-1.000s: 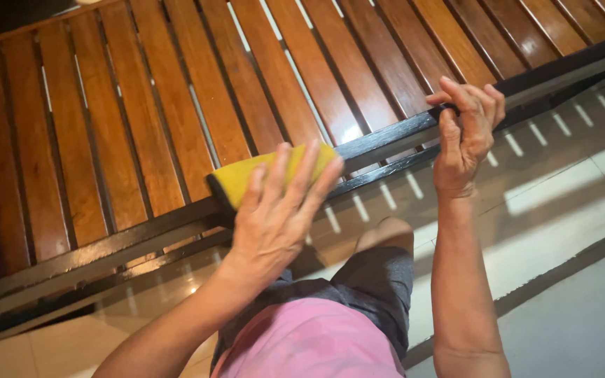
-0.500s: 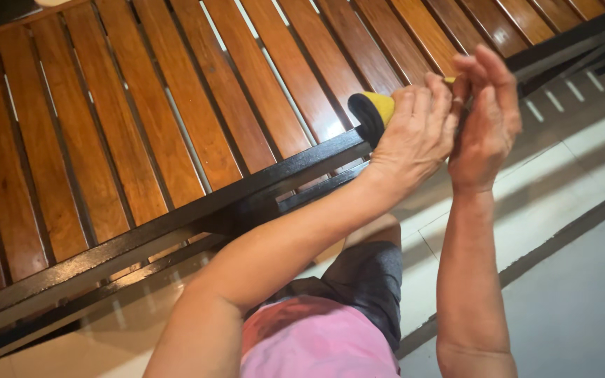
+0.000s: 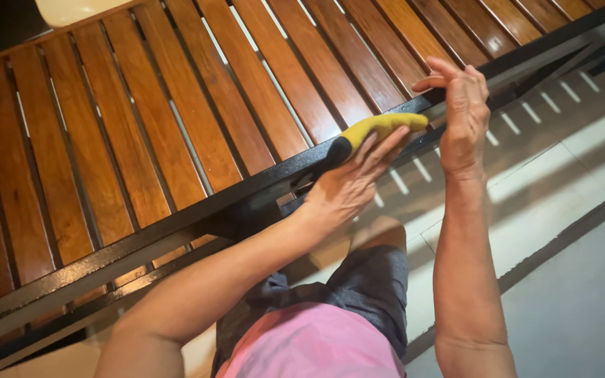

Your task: The person wipes the surface of a wooden slatted bench using a yellow sponge. They systematically clean the slats and the side frame of the bench while kneeling on the floor.

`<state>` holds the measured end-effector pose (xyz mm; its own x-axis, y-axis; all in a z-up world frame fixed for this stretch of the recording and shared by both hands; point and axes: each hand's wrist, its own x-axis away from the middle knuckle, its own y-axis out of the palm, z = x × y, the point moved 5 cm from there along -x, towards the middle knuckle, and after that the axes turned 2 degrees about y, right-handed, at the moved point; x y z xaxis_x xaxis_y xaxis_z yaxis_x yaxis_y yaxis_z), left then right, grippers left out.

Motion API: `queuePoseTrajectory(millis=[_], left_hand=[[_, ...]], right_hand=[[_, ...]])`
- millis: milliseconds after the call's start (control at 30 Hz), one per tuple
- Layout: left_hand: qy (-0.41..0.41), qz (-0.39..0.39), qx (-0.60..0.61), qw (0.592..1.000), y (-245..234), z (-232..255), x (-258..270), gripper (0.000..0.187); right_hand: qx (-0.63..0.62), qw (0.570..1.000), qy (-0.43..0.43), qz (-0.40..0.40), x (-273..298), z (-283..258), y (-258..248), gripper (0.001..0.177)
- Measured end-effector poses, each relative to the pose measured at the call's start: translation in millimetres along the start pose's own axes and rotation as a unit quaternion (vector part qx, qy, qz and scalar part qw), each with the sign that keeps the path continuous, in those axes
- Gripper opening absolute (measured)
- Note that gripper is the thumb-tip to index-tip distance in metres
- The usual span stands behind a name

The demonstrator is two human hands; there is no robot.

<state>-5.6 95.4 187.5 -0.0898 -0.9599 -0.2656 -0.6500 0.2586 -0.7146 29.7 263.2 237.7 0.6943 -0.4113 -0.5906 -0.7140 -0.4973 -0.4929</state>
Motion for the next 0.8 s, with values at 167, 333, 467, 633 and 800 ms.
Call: queuePoseTrajectory(millis=[167, 333, 467, 633, 800], left_hand=[[0.076, -0.044, -0.026, 0.996, 11.9, 13.2, -26.7, 0.043], [0.028, -0.024, -0.033, 0.999, 16.1, 9.4, -3.2, 0.058], [-0.108, 0.045, 0.66, 0.742, 16.6, -10.2, 40.4, 0.084], [-0.088, 0.153, 0.586, 0.79, -4.9, -26.1, 80.5, 0.08], [-0.146, -0.023, 0.258, 0.955, -9.1, -17.2, 112.1, 0.075]], right_hand=[[-0.022, 1.0, 0.011, 0.012, 2.3, 2.0, -0.8, 0.054], [0.02, 1.0, 0.006, 0.017, -0.3, -4.5, 2.1, 0.046], [0.081, 0.997, 0.01, 0.019, 1.8, -11.1, 7.2, 0.033], [0.125, 0.992, -0.024, 0.016, 4.6, -14.0, 12.5, 0.019], [0.134, 0.991, -0.017, 0.009, 7.1, -12.0, 12.8, 0.016]])
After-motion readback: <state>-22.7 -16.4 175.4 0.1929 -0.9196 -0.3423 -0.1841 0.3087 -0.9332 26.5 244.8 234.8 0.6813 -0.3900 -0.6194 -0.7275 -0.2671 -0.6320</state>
